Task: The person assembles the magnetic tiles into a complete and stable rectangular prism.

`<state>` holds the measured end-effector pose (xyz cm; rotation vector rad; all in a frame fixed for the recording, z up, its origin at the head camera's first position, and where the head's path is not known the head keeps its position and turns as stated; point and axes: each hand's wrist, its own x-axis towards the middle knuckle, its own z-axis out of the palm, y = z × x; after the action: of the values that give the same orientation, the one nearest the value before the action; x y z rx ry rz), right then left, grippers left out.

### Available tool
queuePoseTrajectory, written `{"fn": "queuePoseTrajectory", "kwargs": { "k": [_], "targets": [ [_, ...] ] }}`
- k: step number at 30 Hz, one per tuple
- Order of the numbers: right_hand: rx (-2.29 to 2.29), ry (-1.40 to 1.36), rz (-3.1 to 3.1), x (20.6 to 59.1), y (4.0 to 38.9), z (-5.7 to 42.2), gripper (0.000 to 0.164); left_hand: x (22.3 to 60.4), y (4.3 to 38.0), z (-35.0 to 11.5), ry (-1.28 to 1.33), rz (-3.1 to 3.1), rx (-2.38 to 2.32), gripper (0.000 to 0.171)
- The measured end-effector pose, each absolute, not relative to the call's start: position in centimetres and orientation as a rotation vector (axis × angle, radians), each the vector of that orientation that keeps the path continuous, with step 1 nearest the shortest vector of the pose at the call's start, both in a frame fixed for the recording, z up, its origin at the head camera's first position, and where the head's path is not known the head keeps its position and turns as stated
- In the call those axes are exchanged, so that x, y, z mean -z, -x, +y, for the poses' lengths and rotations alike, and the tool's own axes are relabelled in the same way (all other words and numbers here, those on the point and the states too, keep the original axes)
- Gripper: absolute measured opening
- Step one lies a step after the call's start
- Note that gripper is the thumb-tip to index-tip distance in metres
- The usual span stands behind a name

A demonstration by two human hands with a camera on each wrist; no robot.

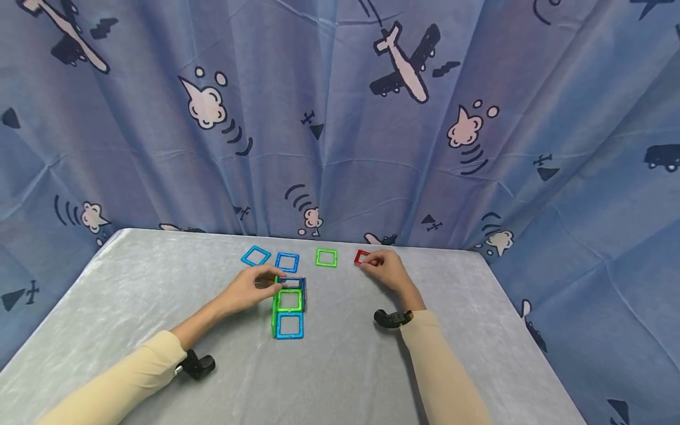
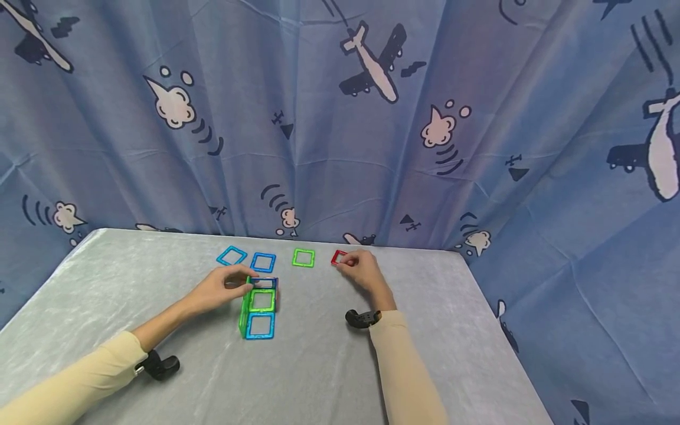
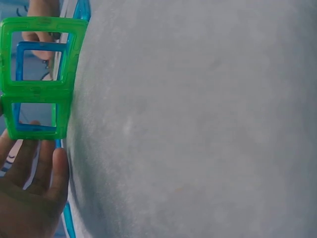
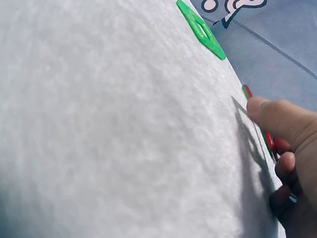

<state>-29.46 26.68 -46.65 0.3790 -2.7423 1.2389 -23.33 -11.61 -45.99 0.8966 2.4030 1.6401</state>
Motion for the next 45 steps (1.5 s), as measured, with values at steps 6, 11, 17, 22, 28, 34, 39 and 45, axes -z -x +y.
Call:
{"fn": "queuePoseTrajectory", "kwargs": {
  "k": [6,11,17,22,28,34,39,45],
  "targets": [
    [-1.378,-0.370,-2.708,46.0,29.4,27.4,0.012,46.2,23.4,-11.6,-0.899,2.401,-1.638,0.028],
    [-1.387,-0.404,-2.688,44.7,29.2,27.4,0.011,46.4,23.6,-11.6,-0.896,2.412,-1.631,0.027],
    [-1.318,-0.483,-2.715,43.2,28.6,27.0,0.009,46.3,23.6,-11.7,-0.891,2.424,-1.620,0.027],
    [-1.293,-0.529,-2.695,42.1,27.5,26.7,0.009,46.3,23.7,-11.7,-0.908,2.433,-1.616,0.026],
    [-1.282,-0.607,-2.662,42.1,26.7,26.4,0.010,46.5,23.8,-11.8,-0.911,2.429,-1.622,0.027],
    [-1.262,-0.697,-2.649,42.2,25.5,25.6,0.006,46.5,23.7,-11.8,-0.907,2.420,-1.627,0.028],
    [-1.277,-0.735,-2.647,42.2,24.7,24.9,0.005,46.5,23.7,-11.8,-0.896,2.403,-1.636,0.028],
    [-1.292,-0.741,-2.634,42.5,24.1,24.6,0.006,46.5,23.8,-11.8,-0.895,2.397,-1.638,0.028]
  ]
}}
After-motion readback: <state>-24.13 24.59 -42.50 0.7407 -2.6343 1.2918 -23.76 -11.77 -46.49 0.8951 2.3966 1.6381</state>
